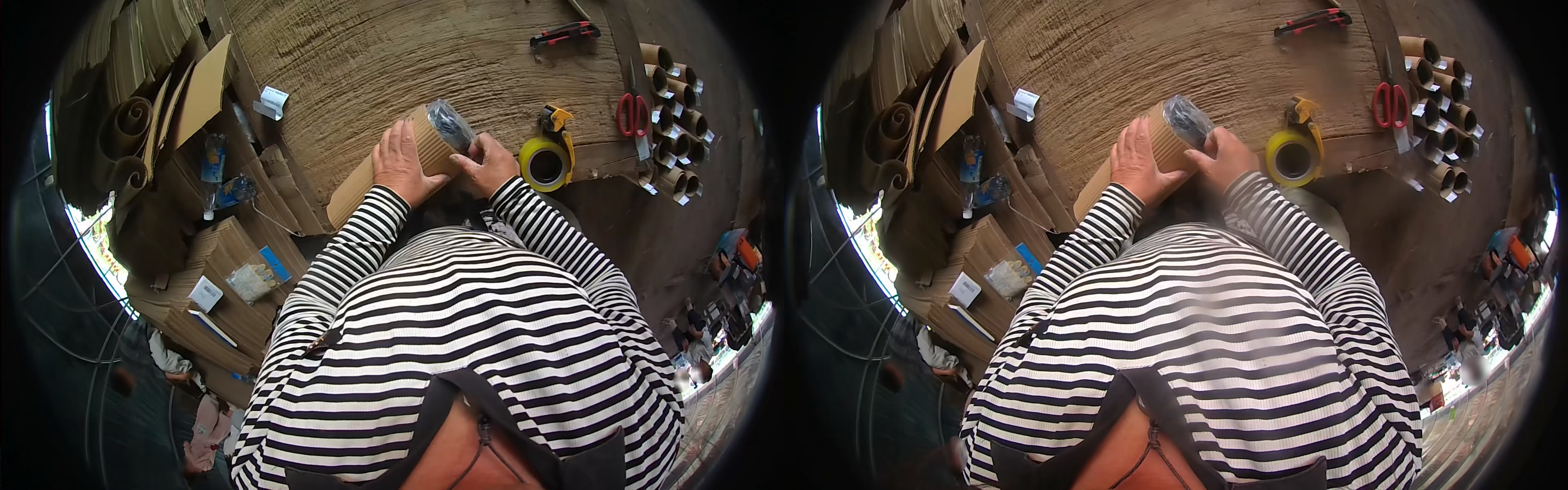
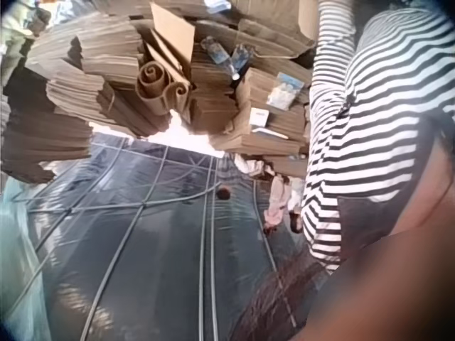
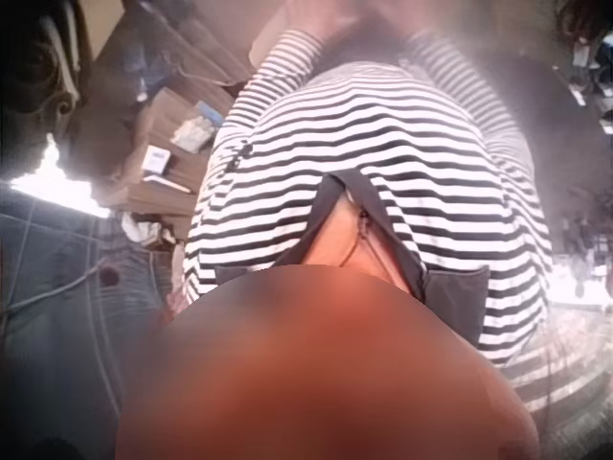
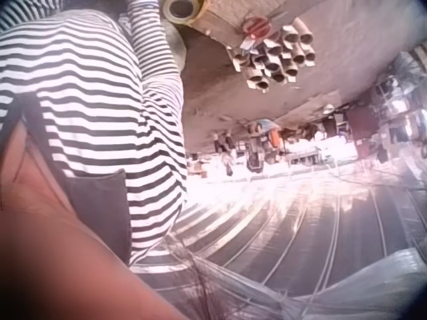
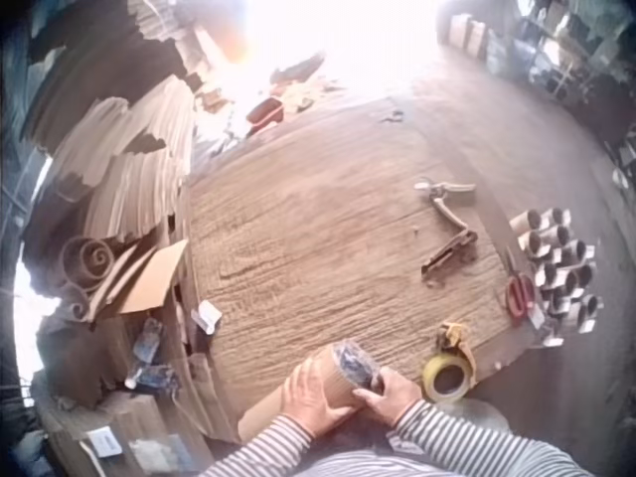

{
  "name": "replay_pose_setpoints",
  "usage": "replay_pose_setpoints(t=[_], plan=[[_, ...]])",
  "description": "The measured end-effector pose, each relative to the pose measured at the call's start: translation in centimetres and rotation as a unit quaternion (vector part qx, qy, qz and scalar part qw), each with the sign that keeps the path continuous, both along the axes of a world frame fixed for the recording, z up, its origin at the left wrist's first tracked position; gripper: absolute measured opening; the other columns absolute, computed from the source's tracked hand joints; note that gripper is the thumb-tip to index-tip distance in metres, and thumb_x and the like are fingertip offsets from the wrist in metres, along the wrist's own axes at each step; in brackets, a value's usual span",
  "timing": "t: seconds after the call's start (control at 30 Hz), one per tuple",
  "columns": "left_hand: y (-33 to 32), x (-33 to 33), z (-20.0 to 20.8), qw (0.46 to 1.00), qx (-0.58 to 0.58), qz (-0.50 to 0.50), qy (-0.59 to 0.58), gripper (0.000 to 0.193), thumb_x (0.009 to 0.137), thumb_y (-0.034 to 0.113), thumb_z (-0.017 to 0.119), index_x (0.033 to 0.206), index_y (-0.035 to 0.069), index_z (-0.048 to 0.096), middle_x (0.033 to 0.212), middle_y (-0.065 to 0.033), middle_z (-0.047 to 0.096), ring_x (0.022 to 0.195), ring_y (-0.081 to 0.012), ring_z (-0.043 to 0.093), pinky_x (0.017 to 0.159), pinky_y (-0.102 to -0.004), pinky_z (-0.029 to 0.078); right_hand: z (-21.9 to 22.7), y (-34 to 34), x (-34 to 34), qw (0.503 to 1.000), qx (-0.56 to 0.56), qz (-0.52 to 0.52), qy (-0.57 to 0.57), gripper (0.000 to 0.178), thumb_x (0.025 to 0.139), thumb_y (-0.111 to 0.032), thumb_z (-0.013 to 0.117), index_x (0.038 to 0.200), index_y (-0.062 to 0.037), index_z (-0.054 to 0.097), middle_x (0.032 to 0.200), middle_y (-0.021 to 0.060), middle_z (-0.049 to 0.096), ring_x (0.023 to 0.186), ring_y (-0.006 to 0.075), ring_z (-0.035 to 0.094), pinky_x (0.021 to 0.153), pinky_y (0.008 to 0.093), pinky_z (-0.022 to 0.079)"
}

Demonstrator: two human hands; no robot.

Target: The person assembles a cardboard tube by wrapping a corrugated sheet around a cylindrical core and securing it with tape. They repeatedly adjust the tube, apply tape, and inspect the seam to ensure it is properly sealed.

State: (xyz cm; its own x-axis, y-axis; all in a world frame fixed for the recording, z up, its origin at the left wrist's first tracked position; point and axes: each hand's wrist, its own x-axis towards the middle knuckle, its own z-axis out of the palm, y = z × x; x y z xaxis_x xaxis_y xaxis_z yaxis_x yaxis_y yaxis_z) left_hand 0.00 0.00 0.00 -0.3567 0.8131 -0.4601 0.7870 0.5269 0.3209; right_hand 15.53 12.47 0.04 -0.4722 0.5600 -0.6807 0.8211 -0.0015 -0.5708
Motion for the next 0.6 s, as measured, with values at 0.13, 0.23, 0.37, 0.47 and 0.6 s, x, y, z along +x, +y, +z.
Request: replay_pose_setpoints(t=[0.13,0.23,0.37,0.47,0.6], plan=[[0.4,0.0,0.1,1.0,-0.005,0.007,-0.008,0.125,0.065,0.059,0.084,0.153,0.002,0.015,0.155,-0.0206,0.026,0.145,-0.0372,0.024,0.119,-0.0526,0.019,-0.5,0.9,0.5,0.999,-0.004,0.006,0.037,0.035,0.084,-0.036,0.078,0.095,-0.0073,0.062,0.09,0.0124,0.066,0.083,0.028,0.066,0.077,0.038,0.052],[0.8,0.0,0.0,1.0,-0.014,0.011,-0.01,0.126,0.064,0.058,0.085,0.153,0.003,0.015,0.154,-0.0202,0.026,0.145,-0.0367,0.024,0.119,-0.0522,0.019,-3.2,2.4,4.5,0.981,0.159,0.001,0.109,0.035,0.081,-0.029,0.08,0.103,-0.0091,0.061,0.103,0.0091,0.063,0.093,0.0266,0.065,0.08,0.0391,0.054],[0.5,-0.2,0.2,1.0,-0.017,0.021,-0.01,0.126,0.064,0.058,0.085,0.154,0.004,0.015,0.155,-0.0192,0.025,0.145,-0.0359,0.023,0.119,-0.0521,0.019,-3.8,4.9,12.0,0.909,0.406,-0.013,-0.094,0.073,0.074,-0.027,0.084,0.136,-0.009,0.049,0.13,0.0165,0.054,0.121,0.037,0.052,0.106,0.0464,0.042],[0.2,0.0,0.3,1.0,-0.014,0.024,-0.014,0.123,0.064,0.054,0.085,0.154,0.004,0.017,0.153,-0.0198,0.028,0.143,-0.0365,0.027,0.119,-0.0517,0.022,-5.6,5.4,15.0,0.944,0.249,-0.052,-0.208,0.071,0.075,-0.026,0.081,0.137,-0.0101,0.05,0.13,0.0176,0.056,0.122,0.0372,0.054,0.104,0.046,0.045],[0.6,-0.2,0.1,1.0,-0.01,0.017,-0.008,0.12,0.064,0.052,0.085,0.155,0.01,0.019,0.151,-0.0174,0.031,0.142,-0.0355,0.029,0.117,-0.0522,0.024,-8.1,8.2,15.2,0.961,0.171,-0.03,-0.216,0.063,0.075,-0.024,0.077,0.132,-0.0101,0.056,0.124,0.0186,0.062,0.117,0.0363,0.059,0.1,0.0443,0.049]])
